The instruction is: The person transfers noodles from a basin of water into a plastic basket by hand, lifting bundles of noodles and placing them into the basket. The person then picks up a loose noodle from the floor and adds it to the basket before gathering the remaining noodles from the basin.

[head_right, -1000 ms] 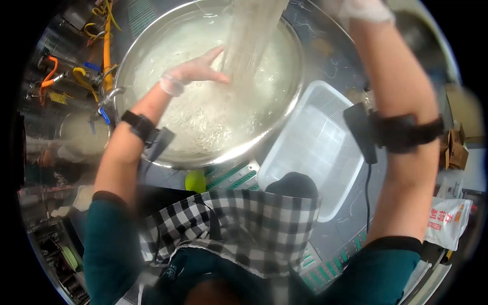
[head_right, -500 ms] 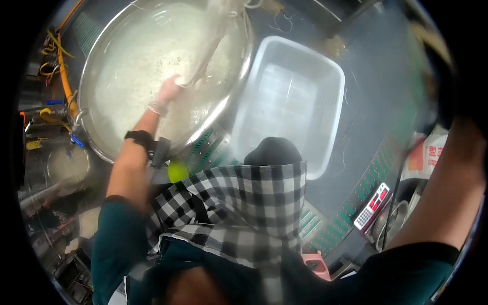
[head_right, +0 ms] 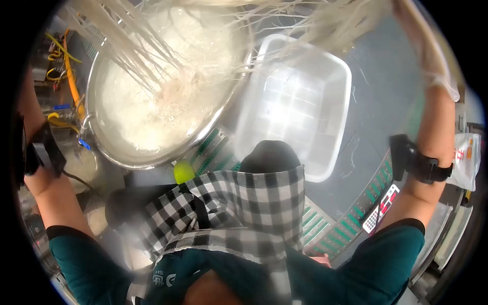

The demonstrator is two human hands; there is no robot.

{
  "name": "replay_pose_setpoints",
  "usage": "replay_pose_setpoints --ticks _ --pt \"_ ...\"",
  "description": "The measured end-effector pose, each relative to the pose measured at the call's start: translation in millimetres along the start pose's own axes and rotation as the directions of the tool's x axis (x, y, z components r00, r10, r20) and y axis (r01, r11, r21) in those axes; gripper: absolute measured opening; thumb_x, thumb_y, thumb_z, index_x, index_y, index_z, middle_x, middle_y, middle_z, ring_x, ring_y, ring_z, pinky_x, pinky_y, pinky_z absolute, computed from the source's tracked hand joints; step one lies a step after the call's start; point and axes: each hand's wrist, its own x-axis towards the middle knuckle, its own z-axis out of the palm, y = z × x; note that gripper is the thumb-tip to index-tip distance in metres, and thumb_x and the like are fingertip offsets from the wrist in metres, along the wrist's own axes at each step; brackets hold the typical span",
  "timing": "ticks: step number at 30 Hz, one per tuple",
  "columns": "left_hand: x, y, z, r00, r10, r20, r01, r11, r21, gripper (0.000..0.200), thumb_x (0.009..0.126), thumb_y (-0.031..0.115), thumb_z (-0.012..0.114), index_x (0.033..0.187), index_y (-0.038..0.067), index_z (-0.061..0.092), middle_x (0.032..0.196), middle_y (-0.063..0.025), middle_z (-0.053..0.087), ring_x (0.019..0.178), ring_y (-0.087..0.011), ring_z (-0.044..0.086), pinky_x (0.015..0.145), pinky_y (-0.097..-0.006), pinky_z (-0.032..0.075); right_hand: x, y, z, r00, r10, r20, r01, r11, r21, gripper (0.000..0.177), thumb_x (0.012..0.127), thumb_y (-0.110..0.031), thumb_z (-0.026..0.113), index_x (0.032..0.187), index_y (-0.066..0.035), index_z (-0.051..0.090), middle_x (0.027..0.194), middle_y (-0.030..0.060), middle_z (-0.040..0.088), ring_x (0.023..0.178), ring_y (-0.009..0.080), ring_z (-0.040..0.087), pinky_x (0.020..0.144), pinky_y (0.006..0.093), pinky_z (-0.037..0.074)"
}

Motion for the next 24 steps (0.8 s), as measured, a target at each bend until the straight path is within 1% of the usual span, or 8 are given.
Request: replay_pose_setpoints --ticks 5,7,11,14,16,20,22,24 --pt "13.1 -6.1 140.7 0.894 -0.386 0.227 0.412 0.908 -0.08 0.035 0.085 0.033 0.049 0.096 0.002 0.06 0.089 -0.0133 0.062 0.074 -0.0174 0.063 0.054 -0.0253 0.052 -14.9 58.1 -24.7 0.982 0.186 0.027 -0.184 0.981 -0.052 0.021 0.077 -0.015 0.059 0.092 -0.002 0.063 0.083 0.0045 0.062 0.072 0.0122 0.055 0.068 0.0251 0.046" --pt "28.0 -73.2 220.3 0.937 -0.061 0.344 0.086 0.995 -0.059 0.019 0.076 0.016 0.058 0.091 0.004 0.057 0.076 -0.0069 0.058 0.065 -0.0146 0.056 0.053 -0.0279 0.047 -24.9 100.0 -25.7 0.938 0.34 0.072 -0.327 0.933 -0.151 0.021 0.077 -0.015 0.059 0.092 -0.002 0.063 0.083 0.0045 0.062 0.072 0.0122 0.055 0.068 0.025 0.046" --pt "-8.6 -170.5 299.4 0.669 -0.178 0.722 0.113 0.984 0.138 0.036 0.08 0.022 0.056 0.11 0.003 0.05 0.107 -0.0175 0.052 0.1 -0.0281 0.05 0.088 -0.0371 0.039 -56.2 176.7 17.9 0.678 0.686 0.264 -0.277 0.572 -0.772 0.028 0.077 -0.016 0.059 0.102 -0.002 0.059 0.094 0.0091 0.06 0.083 0.0166 0.056 0.075 0.0284 0.045" --pt "-64.4 -249.7 314.3 0.881 0.17 0.441 -0.315 0.906 0.281 0.072 0.066 0.017 0.069 0.129 0.009 0.034 0.122 -0.0207 0.044 0.113 -0.0349 0.043 0.093 -0.0433 0.036 -91.2 267.2 50.8 0.602 0.705 0.375 0.108 0.394 -0.913 0.047 0.079 -0.018 0.057 0.122 -0.004 0.046 0.12 0.017 0.05 0.098 0.0235 0.054 0.086 0.0335 0.042" --pt "-63.6 -211.4 271.2 0.885 -0.125 0.449 -0.169 0.811 0.56 0.082 0.062 0.019 0.071 0.131 0.007 0.028 0.132 -0.0196 0.033 0.12 -0.0365 0.033 0.096 -0.0445 0.031 -106.2 280.8 86.4 0.633 0.606 0.482 -0.387 0.787 -0.481 0.055 0.081 -0.03 0.055 0.127 -0.003 0.04 0.122 0.0178 0.046 0.095 0.0218 0.053 0.086 0.0326 0.042" --pt "-63.1 -239.1 248.2 0.896 -0.294 0.332 -0.072 0.644 0.762 0.088 0.058 0.021 0.075 0.131 0.005 0.027 0.133 -0.0192 0.029 0.12 -0.038 0.032 0.095 -0.0453 0.032 -98.7 305.6 174.3 0.697 0.575 0.428 -0.583 0.802 -0.129 0.069 0.081 -0.054 0.048 0.122 0.001 0.044 0.107 0.0167 0.053 0.083 0.0166 0.052 0.073 0.029 0.042" --pt "-45.1 -251.9 248.6 0.972 -0.167 0.164 0.009 0.728 0.686 0.096 0.055 0.026 0.077 0.132 0.005 0.025 0.132 -0.0199 0.031 0.12 -0.0374 0.032 0.095 -0.045 0.032 -109.3 310.0 180.8 0.533 0.36 0.766 -0.167 0.932 -0.322 0.061 0.08 -0.051 0.052 0.113 0.0 0.052 0.094 0.012 0.058 0.074 0.0117 0.052 0.065 0.0237 0.042" --pt "-30.4 -252.6 249.9 0.977 -0.14 0.159 -0.001 0.747 0.665 0.097 0.054 0.029 0.077 0.131 0.001 0.025 0.132 -0.0226 0.03 0.12 -0.0397 0.031 0.097 -0.0449 0.03 -136.1 282.5 182.0 0.141 0.55 0.823 -0.536 0.742 -0.403 0.048 0.079 -0.042 0.058 0.105 -0.002 0.058 0.084 0.0062 0.06 0.07 0.0082 0.052 0.061 0.0188 0.04"
